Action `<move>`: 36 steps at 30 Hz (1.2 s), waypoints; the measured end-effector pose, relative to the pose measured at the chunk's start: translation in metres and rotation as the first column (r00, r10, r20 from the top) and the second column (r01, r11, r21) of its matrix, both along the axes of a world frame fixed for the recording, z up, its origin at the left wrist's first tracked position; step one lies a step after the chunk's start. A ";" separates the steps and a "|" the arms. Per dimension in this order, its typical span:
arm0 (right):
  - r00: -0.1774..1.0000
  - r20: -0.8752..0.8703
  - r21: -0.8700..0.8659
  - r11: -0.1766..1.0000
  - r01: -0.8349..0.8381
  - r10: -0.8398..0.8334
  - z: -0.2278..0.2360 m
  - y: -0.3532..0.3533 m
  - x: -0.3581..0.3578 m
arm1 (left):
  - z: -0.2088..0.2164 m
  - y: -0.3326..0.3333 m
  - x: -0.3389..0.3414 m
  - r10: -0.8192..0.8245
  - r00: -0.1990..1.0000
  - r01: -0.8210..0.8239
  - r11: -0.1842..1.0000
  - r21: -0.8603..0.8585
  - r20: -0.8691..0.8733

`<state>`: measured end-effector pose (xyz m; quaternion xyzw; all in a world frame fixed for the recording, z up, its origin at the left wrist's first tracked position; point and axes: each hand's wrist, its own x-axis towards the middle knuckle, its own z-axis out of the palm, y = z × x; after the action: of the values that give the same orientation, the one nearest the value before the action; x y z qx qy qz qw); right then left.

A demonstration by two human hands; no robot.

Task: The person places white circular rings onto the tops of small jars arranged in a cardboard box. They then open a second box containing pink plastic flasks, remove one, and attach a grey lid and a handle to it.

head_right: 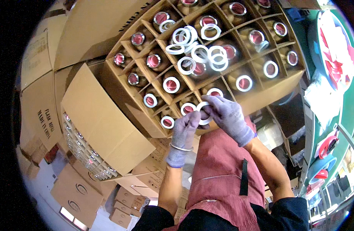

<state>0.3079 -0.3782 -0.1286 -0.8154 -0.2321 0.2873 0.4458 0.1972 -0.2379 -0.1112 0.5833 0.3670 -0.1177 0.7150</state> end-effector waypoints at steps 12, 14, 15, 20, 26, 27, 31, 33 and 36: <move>0.709 -0.297 0.107 0.716 0.690 -0.639 -0.028 -0.081 0.055 | -0.056 0.183 0.045 0.074 0.991 0.098 0.127 0.987 -0.108; 0.717 -0.181 0.079 0.716 0.693 -0.673 -0.031 -0.104 0.069 | -0.096 0.200 0.025 0.035 0.945 0.327 -0.021 0.945 -0.326; 0.703 -0.162 0.055 0.705 0.707 -0.693 -0.029 -0.116 0.076 | -0.100 0.194 0.026 0.025 0.896 0.443 -0.031 0.896 -0.443; 0.638 -0.073 0.070 0.634 0.770 -0.766 -0.054 -0.191 0.097 | -0.111 0.185 0.015 0.083 0.910 0.411 -0.064 0.910 -0.405; 0.644 0.057 0.041 0.646 0.762 -0.763 -0.058 -0.215 0.120 | -0.103 0.210 0.007 -0.072 0.857 0.502 -0.115 0.857 -0.511; 0.670 0.121 0.032 0.677 0.735 -0.733 -0.064 -0.219 0.124 | -0.097 0.206 0.013 -0.091 0.798 0.594 -0.051 0.803 -0.596; 0.706 0.384 -0.058 0.748 0.661 -0.595 -0.087 -0.242 0.144 | -0.115 0.202 0.002 -0.246 0.923 0.263 -0.163 0.951 -0.297; 0.686 0.552 -0.098 0.781 0.617 -0.474 -0.082 -0.245 0.153 | -0.125 0.201 0.008 -0.316 0.919 0.172 -0.219 0.960 -0.237; 0.648 0.708 -0.198 0.802 0.564 -0.281 -0.098 -0.249 0.169 | -0.125 0.217 0.007 -0.205 0.936 0.262 -0.140 0.955 -0.287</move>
<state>0.4766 -0.6269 -0.2262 -0.9669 -0.1056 -0.0862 0.2156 0.2039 -0.0209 -0.2358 0.9700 0.2370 0.0535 0.0125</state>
